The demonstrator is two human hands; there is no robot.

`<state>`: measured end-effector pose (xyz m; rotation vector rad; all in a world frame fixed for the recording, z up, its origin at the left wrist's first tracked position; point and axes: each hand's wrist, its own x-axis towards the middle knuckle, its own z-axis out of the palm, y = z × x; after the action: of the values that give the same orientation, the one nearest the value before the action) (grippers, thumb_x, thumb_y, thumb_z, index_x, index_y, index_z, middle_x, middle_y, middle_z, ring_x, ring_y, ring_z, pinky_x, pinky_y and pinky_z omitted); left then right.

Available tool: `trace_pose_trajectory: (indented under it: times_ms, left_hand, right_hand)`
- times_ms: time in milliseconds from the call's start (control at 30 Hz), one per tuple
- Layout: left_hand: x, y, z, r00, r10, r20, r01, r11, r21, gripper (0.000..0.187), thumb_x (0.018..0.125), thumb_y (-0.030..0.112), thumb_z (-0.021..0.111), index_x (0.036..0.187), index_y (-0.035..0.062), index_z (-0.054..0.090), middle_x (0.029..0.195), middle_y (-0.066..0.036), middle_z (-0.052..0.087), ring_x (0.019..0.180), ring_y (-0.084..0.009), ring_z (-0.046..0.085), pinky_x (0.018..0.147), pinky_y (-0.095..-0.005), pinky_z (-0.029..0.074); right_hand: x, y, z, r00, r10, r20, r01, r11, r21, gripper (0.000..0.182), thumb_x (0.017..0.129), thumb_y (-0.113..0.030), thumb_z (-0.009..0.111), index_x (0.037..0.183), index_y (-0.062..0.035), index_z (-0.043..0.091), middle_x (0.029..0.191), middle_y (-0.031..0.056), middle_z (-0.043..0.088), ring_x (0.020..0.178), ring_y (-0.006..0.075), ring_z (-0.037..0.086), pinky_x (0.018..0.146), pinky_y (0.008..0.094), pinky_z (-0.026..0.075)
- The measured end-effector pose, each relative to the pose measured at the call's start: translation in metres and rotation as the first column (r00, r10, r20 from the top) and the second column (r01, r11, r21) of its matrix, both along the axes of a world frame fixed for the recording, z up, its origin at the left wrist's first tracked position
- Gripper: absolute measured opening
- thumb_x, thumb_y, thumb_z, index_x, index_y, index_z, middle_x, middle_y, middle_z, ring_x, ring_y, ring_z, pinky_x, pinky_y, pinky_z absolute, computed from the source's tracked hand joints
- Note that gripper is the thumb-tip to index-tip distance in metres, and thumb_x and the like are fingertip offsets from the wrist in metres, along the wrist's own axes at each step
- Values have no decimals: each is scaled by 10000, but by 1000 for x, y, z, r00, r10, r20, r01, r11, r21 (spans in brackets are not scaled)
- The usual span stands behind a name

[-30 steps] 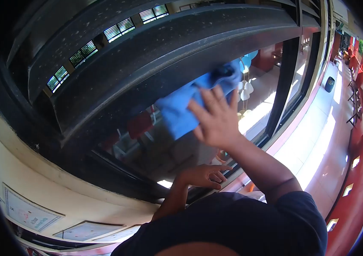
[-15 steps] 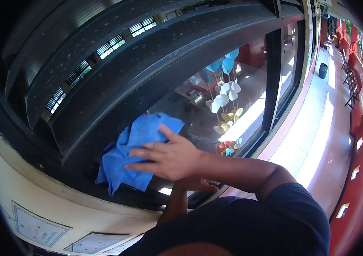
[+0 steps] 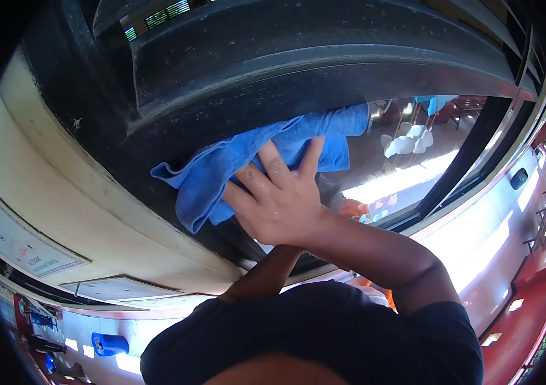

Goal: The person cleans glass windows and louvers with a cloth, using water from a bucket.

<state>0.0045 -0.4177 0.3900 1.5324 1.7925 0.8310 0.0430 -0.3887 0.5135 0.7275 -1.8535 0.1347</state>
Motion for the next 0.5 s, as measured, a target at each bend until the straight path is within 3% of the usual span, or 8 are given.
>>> trace_pose_trajectory:
  times_ms: [133,267,300,433,500]
  left_hand:
    - [0,-3,-7,998,2,67,-4,999,32,863,847,338,791,1548,132,332,1317,-164,645,1188,-279,641,1027,-394,475]
    - [6,-15,-19,984,8,177,-15,999,34,860,849,336,790,1548,132,333,1319,-164,644,1193,-277,637,1030,-392,472]
    - [7,-20,-24,979,11,205,-18,999,31,859,849,335,790,1548,133,333,1319,-164,644,1194,-277,636,1031,-391,471]
    - [14,-26,-42,960,20,278,-25,1000,15,856,850,333,789,1547,133,334,1321,-165,643,1200,-274,632,1034,-389,467]
    - [16,-25,-43,953,17,302,-23,1000,18,855,851,332,789,1547,133,334,1321,-165,642,1203,-273,630,1035,-388,466]
  right_hand:
    - [1,-27,5,996,-9,-94,-9,981,-196,303,651,-265,654,933,-170,711,1156,87,607,1178,399,493,789,752,267]
    - [6,-21,9,987,90,-132,-115,974,-196,271,641,-242,647,895,-174,712,1132,59,603,1101,347,526,781,700,285]
    - [7,-13,1,987,114,-117,-127,985,-117,252,640,-246,642,873,-185,718,1117,49,606,1083,307,545,797,654,303]
    - [4,14,-83,929,340,146,-346,938,17,287,730,-261,641,997,-207,729,1124,34,625,1155,295,554,871,683,314]
    - [6,9,-81,902,328,282,-389,900,195,279,744,-266,631,998,-204,731,1137,26,631,1181,286,552,901,696,287]
